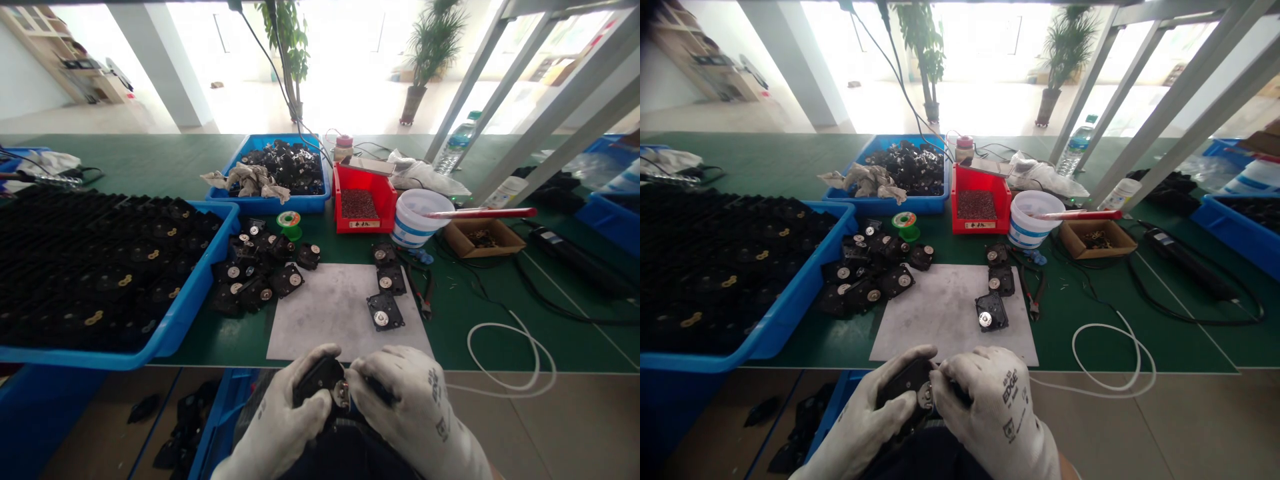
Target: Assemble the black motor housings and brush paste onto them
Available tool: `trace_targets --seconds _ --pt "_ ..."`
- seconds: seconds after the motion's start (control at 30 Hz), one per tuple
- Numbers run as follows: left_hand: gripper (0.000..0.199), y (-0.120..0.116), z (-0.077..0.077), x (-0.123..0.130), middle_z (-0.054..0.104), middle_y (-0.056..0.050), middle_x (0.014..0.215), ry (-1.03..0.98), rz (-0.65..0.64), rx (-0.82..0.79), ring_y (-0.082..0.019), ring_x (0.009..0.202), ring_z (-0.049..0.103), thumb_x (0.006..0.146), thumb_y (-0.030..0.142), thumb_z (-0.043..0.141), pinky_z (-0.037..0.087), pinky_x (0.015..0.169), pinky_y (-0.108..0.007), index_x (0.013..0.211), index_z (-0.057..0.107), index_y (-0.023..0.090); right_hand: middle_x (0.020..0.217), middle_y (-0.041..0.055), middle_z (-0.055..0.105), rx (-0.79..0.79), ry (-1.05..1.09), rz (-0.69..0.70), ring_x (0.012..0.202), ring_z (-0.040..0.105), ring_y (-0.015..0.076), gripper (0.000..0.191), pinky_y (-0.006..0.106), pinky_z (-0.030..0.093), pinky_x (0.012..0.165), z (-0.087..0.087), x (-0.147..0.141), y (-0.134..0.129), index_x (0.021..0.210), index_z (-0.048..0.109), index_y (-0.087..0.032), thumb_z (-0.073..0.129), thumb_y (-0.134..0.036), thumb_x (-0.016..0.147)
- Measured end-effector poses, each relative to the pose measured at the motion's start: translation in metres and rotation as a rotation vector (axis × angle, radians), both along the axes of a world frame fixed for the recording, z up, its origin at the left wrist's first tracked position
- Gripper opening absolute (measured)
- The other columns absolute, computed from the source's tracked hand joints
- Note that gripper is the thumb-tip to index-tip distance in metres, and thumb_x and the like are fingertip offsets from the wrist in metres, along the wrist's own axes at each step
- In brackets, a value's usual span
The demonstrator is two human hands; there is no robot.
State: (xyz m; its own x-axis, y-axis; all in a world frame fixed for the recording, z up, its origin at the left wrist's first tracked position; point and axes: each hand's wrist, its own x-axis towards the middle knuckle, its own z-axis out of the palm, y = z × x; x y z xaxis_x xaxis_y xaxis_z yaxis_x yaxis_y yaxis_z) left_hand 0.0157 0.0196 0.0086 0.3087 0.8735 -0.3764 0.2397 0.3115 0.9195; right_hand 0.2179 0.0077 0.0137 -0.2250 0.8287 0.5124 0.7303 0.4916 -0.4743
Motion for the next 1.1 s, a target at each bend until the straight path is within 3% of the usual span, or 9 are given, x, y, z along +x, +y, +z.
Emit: trace_targets --seconds 0.27,0.67,0.87,1.1 --pt "0.053 -0.006 -0.006 -0.003 0.077 -0.007 0.133 -0.025 0.060 0.045 -0.031 0.126 0.070 0.079 0.031 0.069 0.052 0.113 -0.035 0.131 0.075 0.021 0.060 -0.0020 0.060 -0.048 -0.008 -0.004 0.053 0.055 0.0135 0.036 0.033 0.031 0.061 -0.005 -0.001 -0.002 0.065 0.060 -0.021 0.059 -0.024 0.101" --pt "0.051 -0.011 -0.024 -0.009 0.075 -0.008 0.137 -0.035 0.081 0.065 -0.033 0.130 0.067 0.084 0.042 0.072 0.051 0.117 -0.036 0.131 0.076 0.023 0.060 -0.0028 0.059 -0.088 0.000 -0.016 0.054 0.053 0.0136 0.034 0.035 0.027 0.064 -0.011 -0.002 -0.006 0.067 0.057 -0.022 0.059 -0.026 0.100" --pt "0.056 -0.012 -0.041 -0.017 0.071 -0.010 0.143 0.008 0.046 0.078 -0.036 0.136 0.064 0.085 0.047 0.072 0.049 0.119 -0.041 0.135 0.074 0.023 0.061 -0.0029 0.059 -0.109 0.017 -0.013 0.055 0.052 0.0137 0.030 0.035 0.026 0.063 -0.013 -0.001 -0.007 0.068 0.056 -0.022 0.060 -0.024 0.098" --pt "0.056 -0.005 -0.056 -0.030 0.068 -0.007 0.149 0.073 -0.100 0.081 -0.032 0.140 0.061 0.091 0.044 0.066 0.048 0.119 -0.038 0.144 0.068 0.026 0.060 -0.0026 0.059 -0.067 0.050 -0.029 0.054 0.050 0.0144 0.029 0.035 0.024 0.063 -0.016 0.000 -0.009 0.069 0.056 -0.022 0.058 -0.027 0.098"
